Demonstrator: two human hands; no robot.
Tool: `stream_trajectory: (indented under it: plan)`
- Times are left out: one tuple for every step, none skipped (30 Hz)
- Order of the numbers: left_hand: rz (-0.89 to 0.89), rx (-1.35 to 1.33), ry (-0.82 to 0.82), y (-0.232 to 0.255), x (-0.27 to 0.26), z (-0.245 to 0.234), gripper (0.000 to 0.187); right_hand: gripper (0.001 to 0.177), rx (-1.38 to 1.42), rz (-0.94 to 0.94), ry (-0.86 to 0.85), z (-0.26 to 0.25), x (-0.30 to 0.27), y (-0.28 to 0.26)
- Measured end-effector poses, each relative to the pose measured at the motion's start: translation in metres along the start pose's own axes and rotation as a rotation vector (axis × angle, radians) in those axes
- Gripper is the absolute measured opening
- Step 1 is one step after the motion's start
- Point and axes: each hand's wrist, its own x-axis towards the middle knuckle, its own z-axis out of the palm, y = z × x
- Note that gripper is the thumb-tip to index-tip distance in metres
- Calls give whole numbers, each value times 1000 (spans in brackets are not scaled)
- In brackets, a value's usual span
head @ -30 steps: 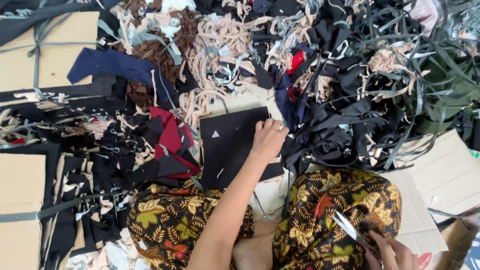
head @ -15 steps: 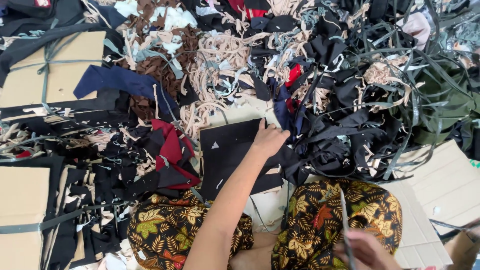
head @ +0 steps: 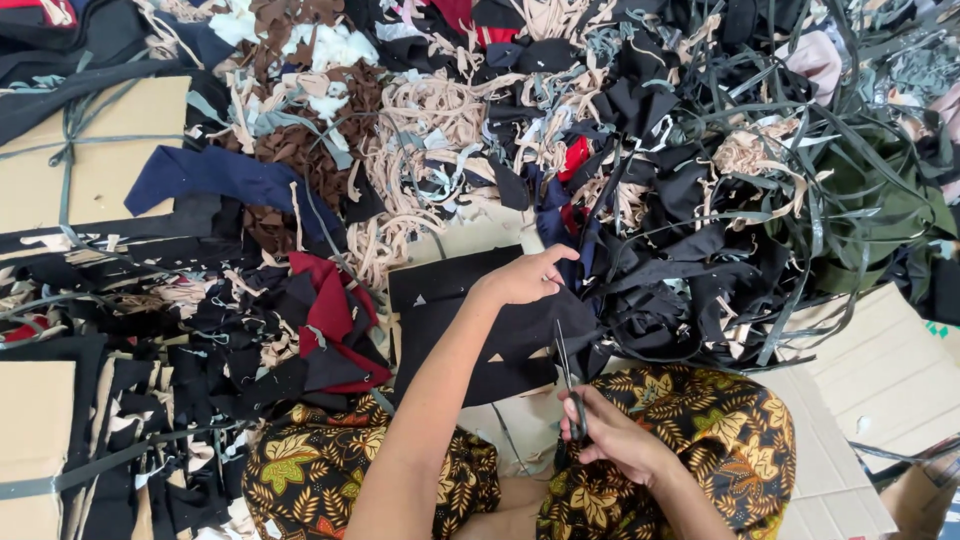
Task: Sorting and trimming fabric scraps using scissors while sitting on the floor
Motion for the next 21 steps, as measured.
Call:
stream_trajectory:
  plan:
    - [16,-74,-11,-1,-2,-2,57,51,5,-2,-3,0,2,-2]
    - [16,-75,-10,3,-8,-3,57,51,5,-2,-2,-1,1,-3]
    - [-14,-102,-13,7,-15,-5,56,55,-22,-49,-3,-1,-1,-4]
    - [-46,-129,-10,11,-23,-8,55,60,-51,-98,-6,-1,-2,-6]
    - [-47,-129,-5,10,-26,-11,55,60,-55,-100,-9,-8,1,-3]
    - [-37,-124,-12,8,-30,-12,60,59,-65,-197,-64,-13,3,2]
    - [-28,-118,-19,6,-34,-12,64,58,-74,-294,-119,-18,5,8]
    - [-29,-119,-16,15,-47,-16,64,58,-76,-293,-121,-17,-1,5]
    - [-46,-140,-50,24,-59,-21,72,59,-76,-371,-160,-16,-7,2]
    - [-59,-160,-84,33,-71,-25,80,61,-76,-451,-196,-16,-12,-2]
    - [-58,-159,-82,38,-78,-26,80,61,-78,-453,-196,-16,-14,-1]
    - [-55,-178,-107,43,-87,-28,85,60,-106,-456,-196,-16,-15,-2]
    - [-52,-197,-133,48,-95,-30,90,60,-133,-459,-196,-15,-16,-2]
    - [-53,-196,-129,46,-97,-30,90,60,-135,-461,-199,-14,-15,3]
    - [-104,-112,-143,44,-99,-30,93,56,-119,-434,-191,-13,-13,8]
    - [-154,-29,-157,43,-100,-30,95,51,-104,-405,-182,-13,-11,13]
    - [-153,-30,-154,38,-98,-28,95,51,-108,-406,-184,-10,-13,12]
    - [-175,-2,-158,34,-95,-27,100,51,-131,-373,-177,-7,-14,11]
    - [-196,25,-162,29,-92,-27,104,50,-154,-341,-171,-4,-16,10]
    - [-197,25,-163,29,-94,-26,104,50,-153,-340,-171,-4,-14,11]
    - [-151,-26,-146,29,-95,-26,103,51,-139,-358,-188,-3,-13,13]
